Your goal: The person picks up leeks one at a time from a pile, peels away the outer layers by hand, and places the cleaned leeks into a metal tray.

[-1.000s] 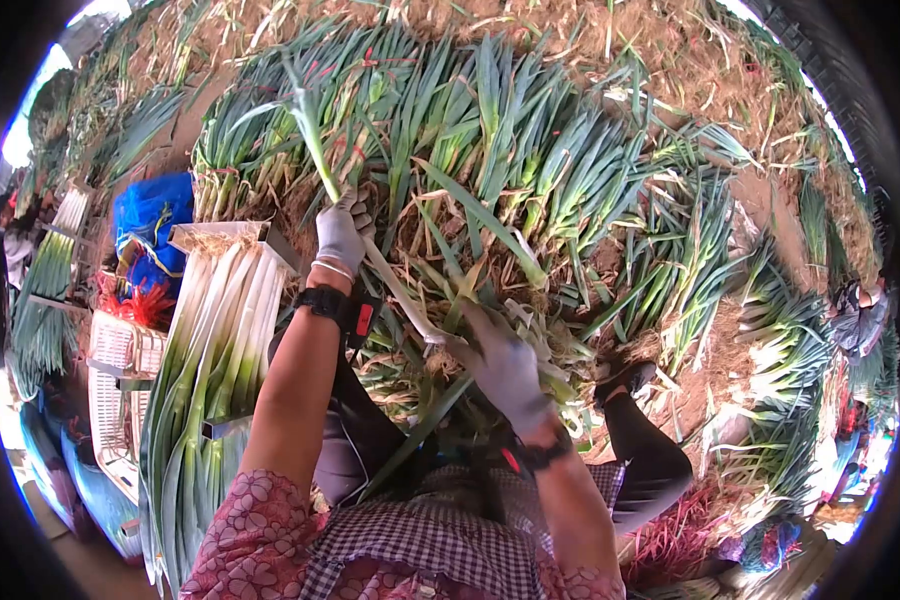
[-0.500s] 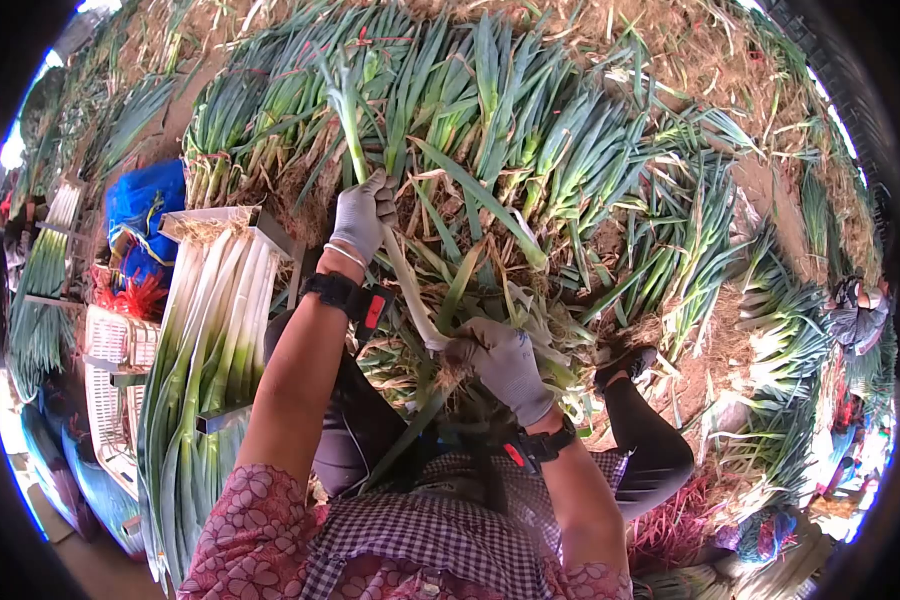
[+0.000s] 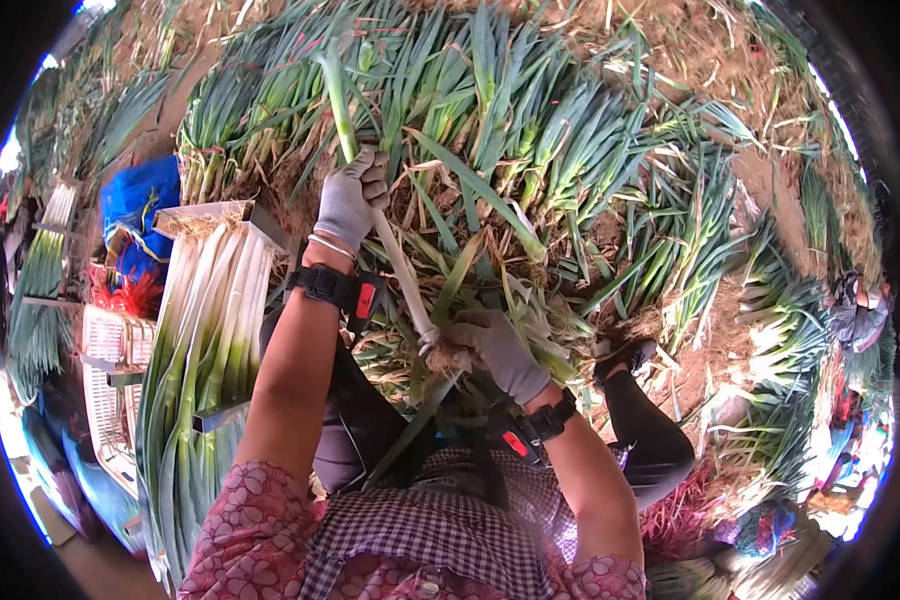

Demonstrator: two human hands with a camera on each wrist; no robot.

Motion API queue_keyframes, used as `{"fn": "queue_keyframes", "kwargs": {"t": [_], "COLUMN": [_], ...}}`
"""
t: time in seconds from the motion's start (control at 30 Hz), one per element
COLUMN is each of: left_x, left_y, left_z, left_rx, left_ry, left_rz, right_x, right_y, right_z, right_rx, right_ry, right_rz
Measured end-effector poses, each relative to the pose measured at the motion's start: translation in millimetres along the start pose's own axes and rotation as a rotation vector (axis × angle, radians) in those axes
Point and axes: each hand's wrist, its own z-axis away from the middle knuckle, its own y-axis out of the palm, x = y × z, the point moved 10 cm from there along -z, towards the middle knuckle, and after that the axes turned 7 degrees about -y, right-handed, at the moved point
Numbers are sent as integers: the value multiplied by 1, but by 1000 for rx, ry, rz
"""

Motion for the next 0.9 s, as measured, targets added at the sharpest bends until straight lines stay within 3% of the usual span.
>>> {"fn": "queue_keyframes", "kwargs": {"t": [0.03,0.07,0.13,0.17,0.27,0.37,0.4,0.43,0.47,0.5,0.53,0.6,0.63,0.7,0.77,0.83,0.87,0.9], "left_x": [-2,-2,-5,-6,-5,14,24,18,6,-13,-21,-22,-21,-10,6,15,17,18], "left_y": [-1,-3,-9,-9,-4,-30,-43,-66,-112,-129,-137,-131,-129,-122,-120,-113,-105,-107], "left_z": [2,2,0,-2,-4,-15,-21,-24,-40,-36,-32,-36,-36,-43,-49,-47,-44,-38], "left_rx": [-41,-51,-123,-115,-64,-208,-269,-480,-532,-631,-727,-706,-687,-608,-560,-525,-495,-578], "left_ry": [21,23,38,32,10,-37,-69,17,107,141,166,192,211,176,104,98,98,92], "left_rz": [-43,-40,-43,-27,-43,-41,-9,-100,-3,-1,-5,32,59,76,71,42,24,-12], "right_x": [-1,-4,9,9,3,0,11,26,29,25,18,-33,-51,2,37,33,25,15], "right_y": [7,9,25,28,35,35,28,19,30,34,3,-23,-26,-43,-34,-7,-1,-2], "right_z": [6,4,-1,-1,2,15,26,38,58,88,103,94,82,49,8,-37,-45,-54], "right_rx": [-49,-41,157,160,77,-30,-127,-222,-56,101,-31,-81,-84,-280,-309,-171,-174,-219], "right_ry": [84,90,-65,-63,24,-2,-131,-273,-167,-50,-171,185,185,-491,-379,-216,-219,-289], "right_rz": [-268,-266,45,45,17,-183,-229,-269,-294,-319,26,-52,-58,898,504,39,39,126]}}
